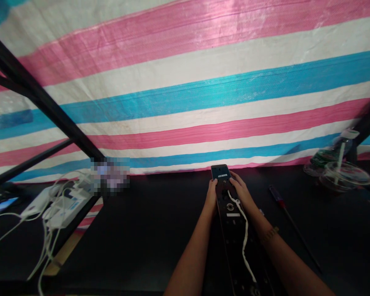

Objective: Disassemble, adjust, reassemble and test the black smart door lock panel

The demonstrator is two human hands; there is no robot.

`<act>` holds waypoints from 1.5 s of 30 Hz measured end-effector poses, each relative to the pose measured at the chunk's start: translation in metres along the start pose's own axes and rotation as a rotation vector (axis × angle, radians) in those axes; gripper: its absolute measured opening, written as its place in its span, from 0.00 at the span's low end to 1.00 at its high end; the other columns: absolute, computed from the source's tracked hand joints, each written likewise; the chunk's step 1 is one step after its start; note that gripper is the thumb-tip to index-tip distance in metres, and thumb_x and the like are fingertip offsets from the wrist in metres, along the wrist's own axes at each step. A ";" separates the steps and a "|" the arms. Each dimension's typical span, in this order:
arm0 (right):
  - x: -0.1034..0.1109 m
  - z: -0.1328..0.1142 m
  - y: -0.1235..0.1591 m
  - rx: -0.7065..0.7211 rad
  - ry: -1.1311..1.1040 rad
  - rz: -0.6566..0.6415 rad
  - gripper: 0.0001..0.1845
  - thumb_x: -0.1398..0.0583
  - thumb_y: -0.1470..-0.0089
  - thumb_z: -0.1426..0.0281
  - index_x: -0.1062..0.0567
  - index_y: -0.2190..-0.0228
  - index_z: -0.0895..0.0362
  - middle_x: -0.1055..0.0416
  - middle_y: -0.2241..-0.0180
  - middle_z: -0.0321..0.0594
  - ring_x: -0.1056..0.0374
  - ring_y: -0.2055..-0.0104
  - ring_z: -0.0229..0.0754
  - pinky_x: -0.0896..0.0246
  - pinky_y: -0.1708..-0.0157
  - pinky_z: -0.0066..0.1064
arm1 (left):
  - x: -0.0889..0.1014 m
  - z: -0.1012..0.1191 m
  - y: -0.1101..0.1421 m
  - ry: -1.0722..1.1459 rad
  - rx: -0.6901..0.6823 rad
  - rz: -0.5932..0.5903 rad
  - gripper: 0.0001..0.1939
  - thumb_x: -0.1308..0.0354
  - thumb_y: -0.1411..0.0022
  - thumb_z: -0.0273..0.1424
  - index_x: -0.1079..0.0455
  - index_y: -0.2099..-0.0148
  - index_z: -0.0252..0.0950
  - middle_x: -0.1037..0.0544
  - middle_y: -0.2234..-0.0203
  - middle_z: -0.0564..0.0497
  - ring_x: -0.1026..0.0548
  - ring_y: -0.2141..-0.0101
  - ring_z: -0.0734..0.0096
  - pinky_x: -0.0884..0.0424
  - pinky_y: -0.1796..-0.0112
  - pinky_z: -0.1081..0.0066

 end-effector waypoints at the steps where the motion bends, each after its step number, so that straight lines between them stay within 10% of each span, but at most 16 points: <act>1: 0.000 0.000 0.000 0.001 -0.004 0.003 0.27 0.34 0.54 0.54 0.23 0.53 0.52 0.23 0.50 0.42 0.29 0.48 0.55 0.35 0.48 0.45 | 0.000 0.000 0.000 0.000 -0.002 -0.001 0.19 0.38 0.42 0.39 0.30 0.52 0.35 0.20 0.71 0.51 0.21 0.69 0.65 0.27 0.62 0.67; 45: 0.001 0.004 -0.002 0.001 -0.014 -0.008 0.26 0.35 0.53 0.55 0.23 0.53 0.51 0.23 0.52 0.41 0.28 0.50 0.54 0.34 0.50 0.44 | 0.005 -0.006 -0.006 -0.001 0.015 -0.002 0.19 0.36 0.44 0.42 0.28 0.55 0.35 0.20 0.70 0.51 0.22 0.70 0.67 0.29 0.63 0.68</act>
Point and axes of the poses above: each hand's wrist, its own y-axis away from the middle knuckle, its own x-axis out of the back of the hand, z = x × y, the point moved 10 cm from there along -y, towards the middle knuckle
